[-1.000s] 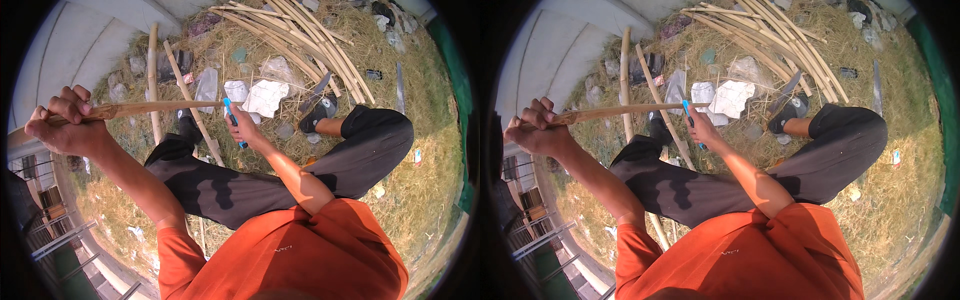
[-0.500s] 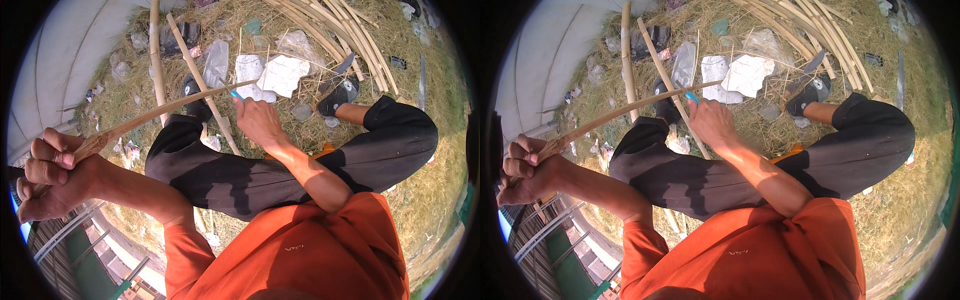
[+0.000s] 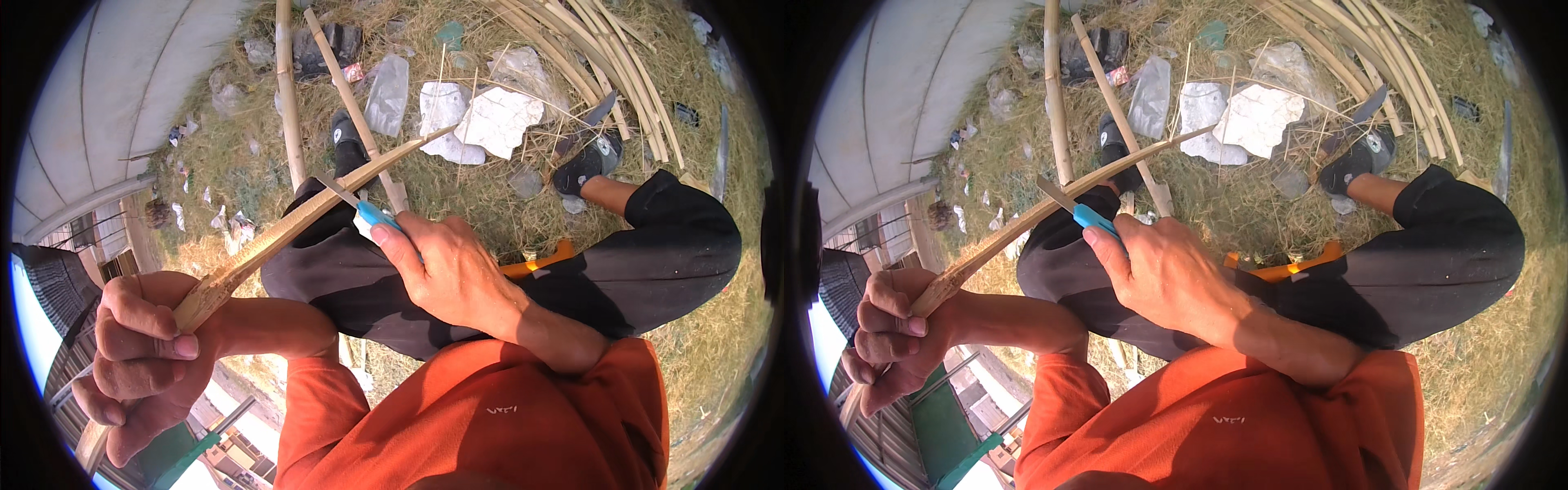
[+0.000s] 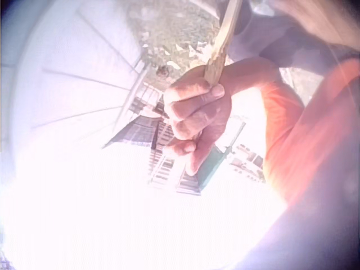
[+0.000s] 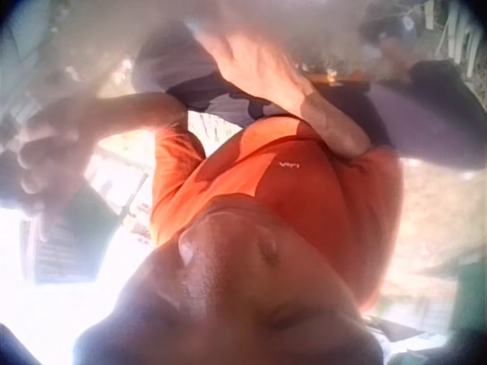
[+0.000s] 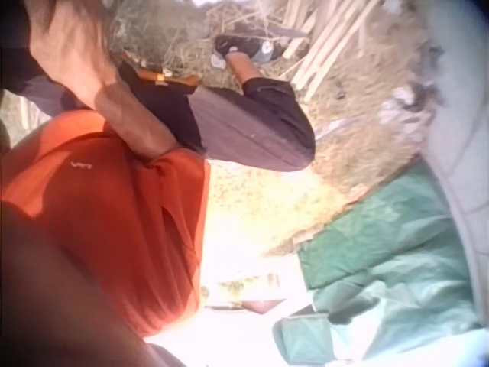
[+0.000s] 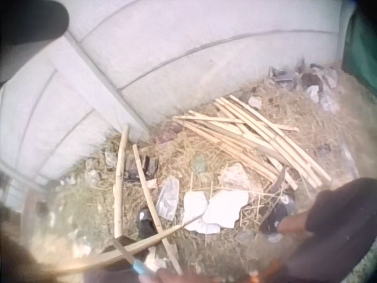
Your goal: The person sits on the ground and uses a knife to sharpen the ends of bamboo sticks. They hold each stick with one hand and carefully shave the wood with the other, rotating the stick to shape the tip. Finished sticks are placed aside.
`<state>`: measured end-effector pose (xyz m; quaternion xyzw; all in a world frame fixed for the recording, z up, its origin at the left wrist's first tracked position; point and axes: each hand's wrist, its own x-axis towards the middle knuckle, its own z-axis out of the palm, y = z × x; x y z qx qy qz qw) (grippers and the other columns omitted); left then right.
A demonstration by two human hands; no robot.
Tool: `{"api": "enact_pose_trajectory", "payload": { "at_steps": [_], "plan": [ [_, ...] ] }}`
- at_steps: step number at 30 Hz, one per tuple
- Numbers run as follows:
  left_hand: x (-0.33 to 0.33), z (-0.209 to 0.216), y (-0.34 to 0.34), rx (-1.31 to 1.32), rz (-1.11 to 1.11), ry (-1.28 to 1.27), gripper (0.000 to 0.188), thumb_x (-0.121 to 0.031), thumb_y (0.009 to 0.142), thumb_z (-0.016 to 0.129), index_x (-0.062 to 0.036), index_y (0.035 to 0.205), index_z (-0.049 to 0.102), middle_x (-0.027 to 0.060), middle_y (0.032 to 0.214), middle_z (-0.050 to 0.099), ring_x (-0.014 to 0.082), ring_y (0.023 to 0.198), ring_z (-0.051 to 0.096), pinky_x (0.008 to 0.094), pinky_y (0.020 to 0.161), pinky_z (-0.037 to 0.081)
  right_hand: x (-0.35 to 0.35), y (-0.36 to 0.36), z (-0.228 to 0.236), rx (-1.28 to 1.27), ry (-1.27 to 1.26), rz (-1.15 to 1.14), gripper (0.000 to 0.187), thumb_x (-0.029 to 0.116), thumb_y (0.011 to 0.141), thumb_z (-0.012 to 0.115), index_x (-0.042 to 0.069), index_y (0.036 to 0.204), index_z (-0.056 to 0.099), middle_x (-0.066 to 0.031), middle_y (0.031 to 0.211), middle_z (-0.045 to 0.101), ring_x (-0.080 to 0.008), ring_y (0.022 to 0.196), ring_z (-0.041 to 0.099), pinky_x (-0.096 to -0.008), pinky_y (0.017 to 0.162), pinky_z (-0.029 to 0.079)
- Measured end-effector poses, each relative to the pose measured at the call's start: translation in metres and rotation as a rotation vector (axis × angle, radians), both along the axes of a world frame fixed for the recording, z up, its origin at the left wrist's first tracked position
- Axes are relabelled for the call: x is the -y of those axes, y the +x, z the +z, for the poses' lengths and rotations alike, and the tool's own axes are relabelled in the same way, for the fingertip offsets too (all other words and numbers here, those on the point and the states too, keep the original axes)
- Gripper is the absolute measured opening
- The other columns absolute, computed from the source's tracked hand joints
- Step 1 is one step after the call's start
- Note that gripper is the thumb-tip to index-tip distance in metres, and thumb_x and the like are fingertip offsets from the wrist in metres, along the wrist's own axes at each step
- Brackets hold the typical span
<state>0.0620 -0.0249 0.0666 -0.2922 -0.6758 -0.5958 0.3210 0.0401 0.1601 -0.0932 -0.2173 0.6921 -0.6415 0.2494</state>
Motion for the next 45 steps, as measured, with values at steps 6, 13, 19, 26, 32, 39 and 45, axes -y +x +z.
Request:
{"api": "enact_pose_trajectory", "payload": {
  "at_steps": [6, 13, 19, 26, 32, 39, 45],
  "plan": [
    [-0.018, -0.008, -0.009, -0.159, -0.116, -0.006, 0.053, -0.059, 0.091, 0.045, -0.0083, 0.086, 0.059, -0.0037, 0.044, 0.045, 0.0067, 0.036, 0.042, 0.0199, 0.043, 0.041, -0.011, -0.001, 0.022, -0.034, 0.077, 0.111, 0.043, 0.035, 0.095, 0.05, -0.003, 0.076, 0.058, -0.0216, 0.052, 0.053, -0.0402, 0.05, 0.057, -0.047, 0.048, 0.045],
    [-0.03, -0.01, -0.002, -0.158, -0.213, -0.016, 0.051, -0.057, 0.092, 0.047, -0.0078, 0.085, 0.056, -0.0026, 0.046, 0.048, 0.0047, 0.034, 0.043, 0.0199, 0.042, 0.045, -0.034, -0.006, 0.063, -0.055, 0.05, 0.323, 0.044, 0.037, 0.093, 0.051, -0.002, 0.075, 0.061, -0.0234, 0.054, 0.056, -0.043, 0.053, 0.059, -0.0499, 0.053, 0.048],
    [-0.036, -0.013, -0.002, -0.201, -0.194, -0.063, 0.047, -0.053, 0.092, 0.05, -0.0062, 0.088, 0.05, -0.0005, 0.044, 0.048, 0.0068, 0.033, 0.042, 0.024, 0.04, 0.049, -0.036, -0.007, 0.045, -0.164, 0.038, 0.217, 0.039, 0.034, 0.092, 0.056, -0.001, 0.075, 0.059, -0.0218, 0.051, 0.052, -0.0402, 0.048, 0.055, -0.047, 0.048, 0.044],
    [-0.039, -0.014, 0.001, -0.169, -0.218, -0.039, 0.053, -0.059, 0.092, 0.044, -0.0073, 0.092, 0.055, 0.0, 0.045, 0.047, 0.0079, 0.034, 0.041, 0.0237, 0.041, 0.043, -0.036, 0.009, 0.05, -0.093, 0.03, 0.156, 0.04, 0.036, 0.093, 0.054, -0.001, 0.076, 0.059, -0.0228, 0.051, 0.054, -0.0424, 0.05, 0.057, -0.0487, 0.048, 0.046],
    [-0.026, -0.007, -0.004, -0.202, -0.204, -0.116, 0.047, -0.053, 0.095, 0.044, -0.0059, 0.094, 0.048, 0.0018, 0.046, 0.048, 0.011, 0.034, 0.044, 0.0269, 0.038, 0.048, -0.03, 0.008, -0.052, -0.394, 0.345, -0.18, 0.038, 0.034, 0.093, 0.053, 0.002, 0.074, 0.057, -0.0194, 0.049, 0.052, -0.0405, 0.046, 0.055, -0.0483, 0.046, 0.046],
    [-0.033, -0.011, -0.003, -0.143, -0.247, -0.062, 0.056, -0.061, 0.092, 0.041, -0.0069, 0.097, 0.056, 0.0016, 0.047, 0.046, 0.0112, 0.037, 0.04, 0.0245, 0.041, 0.038, -0.035, 0.009, -0.053, -0.278, 0.389, -0.109, 0.046, 0.04, 0.096, 0.046, -0.001, 0.079, 0.06, -0.0242, 0.053, 0.052, -0.0444, 0.05, 0.053, -0.052, 0.048, 0.044],
    [-0.019, -0.005, -0.01, -0.138, -0.286, -0.119, 0.055, -0.06, 0.094, 0.036, -0.0074, 0.1, 0.05, 0.0039, 0.048, 0.046, 0.0145, 0.038, 0.042, 0.0281, 0.039, 0.04, -0.046, -0.019, -0.099, 1.104, -0.433, 0.467, 0.053, 0.055, 0.097, 0.039, 0.009, 0.071, 0.045, 0.0047, 0.049, 0.033, -0.0046, 0.037, 0.024, -0.0235, 0.034, 0.02]
  ]
}}
